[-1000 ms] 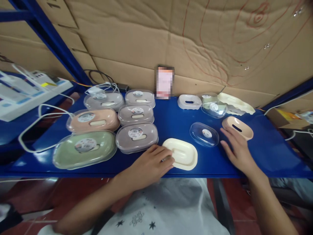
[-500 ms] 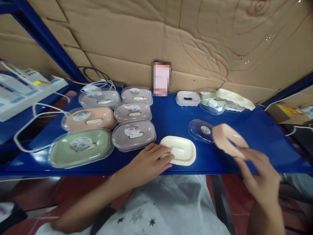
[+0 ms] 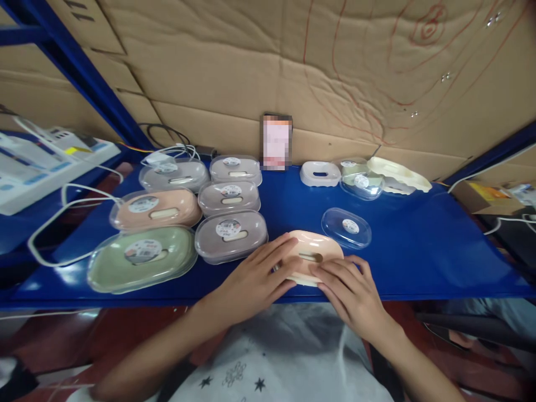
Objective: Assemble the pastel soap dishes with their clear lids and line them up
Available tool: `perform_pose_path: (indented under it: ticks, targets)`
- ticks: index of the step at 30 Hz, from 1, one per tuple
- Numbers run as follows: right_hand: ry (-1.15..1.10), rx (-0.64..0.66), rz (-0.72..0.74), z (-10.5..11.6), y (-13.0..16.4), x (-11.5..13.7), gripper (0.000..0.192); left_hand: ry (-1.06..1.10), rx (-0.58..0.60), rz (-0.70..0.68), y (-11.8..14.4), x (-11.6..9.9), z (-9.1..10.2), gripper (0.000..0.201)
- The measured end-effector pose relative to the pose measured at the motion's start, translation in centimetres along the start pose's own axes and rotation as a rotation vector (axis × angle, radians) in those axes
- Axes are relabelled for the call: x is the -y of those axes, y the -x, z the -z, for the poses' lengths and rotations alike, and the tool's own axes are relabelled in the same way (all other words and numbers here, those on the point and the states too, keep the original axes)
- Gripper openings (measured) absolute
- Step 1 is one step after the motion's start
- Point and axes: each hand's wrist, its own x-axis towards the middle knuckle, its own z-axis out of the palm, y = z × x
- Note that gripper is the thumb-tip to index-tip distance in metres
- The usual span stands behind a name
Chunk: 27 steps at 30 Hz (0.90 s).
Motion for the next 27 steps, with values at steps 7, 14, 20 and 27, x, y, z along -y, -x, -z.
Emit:
perform_pose_path:
  ticks: [7,14,20,27]
  targets:
    - [0.038,0.017,0.049,-0.42,-0.63,-0.24,0.034,-0.014,0.009,-0.006,0.08,0.29,-0.31,0.033]
    - [0.101,-0.013,0.098,-0.56,-0.30,-0.05,0.034,-0.030,-0.016,-0.031,-0.06,0.21,-0.08,0.030]
    - [0.151,-0.042,0.133,-0.78,-0.41,0.26,0.035,-0.040,-0.016,-0.039,0.07,0.23,-0.15,0.028]
    - [0.168,-0.052,0.150,-0.72,-0.42,0.34,0.038,-0.050,-0.043,-0.049,0.12,0.17,-0.17,0.027]
